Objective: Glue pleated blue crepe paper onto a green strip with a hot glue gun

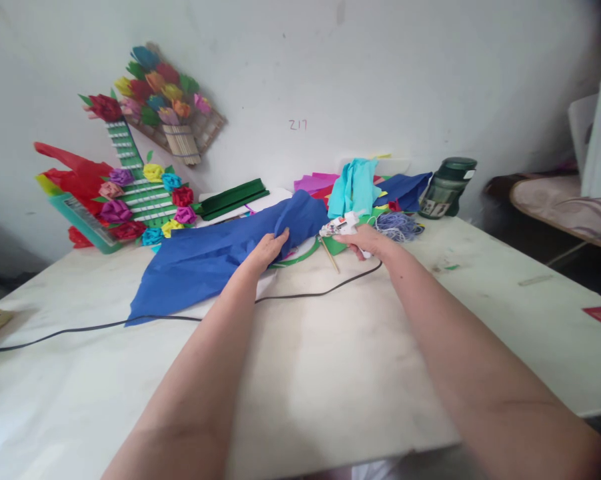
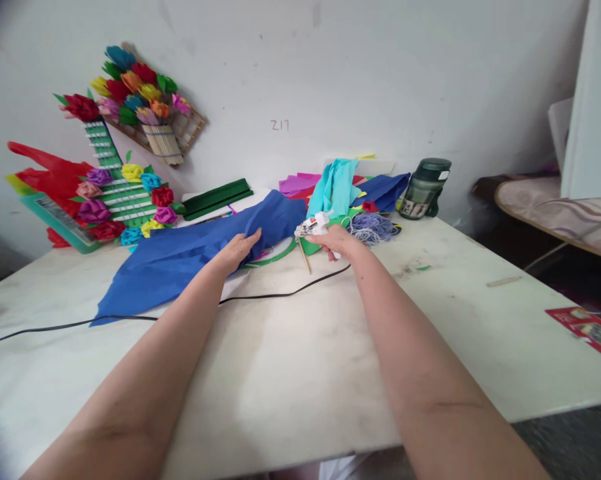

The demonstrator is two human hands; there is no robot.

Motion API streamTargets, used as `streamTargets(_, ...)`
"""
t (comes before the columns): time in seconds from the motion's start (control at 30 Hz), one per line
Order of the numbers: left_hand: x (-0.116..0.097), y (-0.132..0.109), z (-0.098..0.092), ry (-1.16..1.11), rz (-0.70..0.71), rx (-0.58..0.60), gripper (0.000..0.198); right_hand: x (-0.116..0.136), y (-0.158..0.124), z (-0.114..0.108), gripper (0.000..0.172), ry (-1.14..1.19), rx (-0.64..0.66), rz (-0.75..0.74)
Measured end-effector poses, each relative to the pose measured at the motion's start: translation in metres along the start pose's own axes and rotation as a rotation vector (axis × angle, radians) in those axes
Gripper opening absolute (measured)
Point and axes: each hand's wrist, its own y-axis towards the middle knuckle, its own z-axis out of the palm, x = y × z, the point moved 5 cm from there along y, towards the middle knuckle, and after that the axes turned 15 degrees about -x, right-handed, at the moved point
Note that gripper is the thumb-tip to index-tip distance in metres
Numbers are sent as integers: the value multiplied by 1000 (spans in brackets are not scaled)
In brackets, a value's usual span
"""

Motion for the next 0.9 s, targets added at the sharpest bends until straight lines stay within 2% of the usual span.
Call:
streamTargets(0.37, 11, 8, 2, 42, -6, -47, 47, -2, -1, 6, 40, 13, 125, -6)
streamTargets(0.63, 5, 3, 0, 31, 5, -30, 45, 1, -1, 2, 42, 5, -24, 1)
streamTargets(0.77, 3, 1, 0, 19, 4, 4, 44, 3, -3, 0, 42, 8, -8, -9)
streamTargets(0.9, 5, 3, 1, 23, 0, -19, 46, 5, -6, 0, 42, -23, 15, 6)
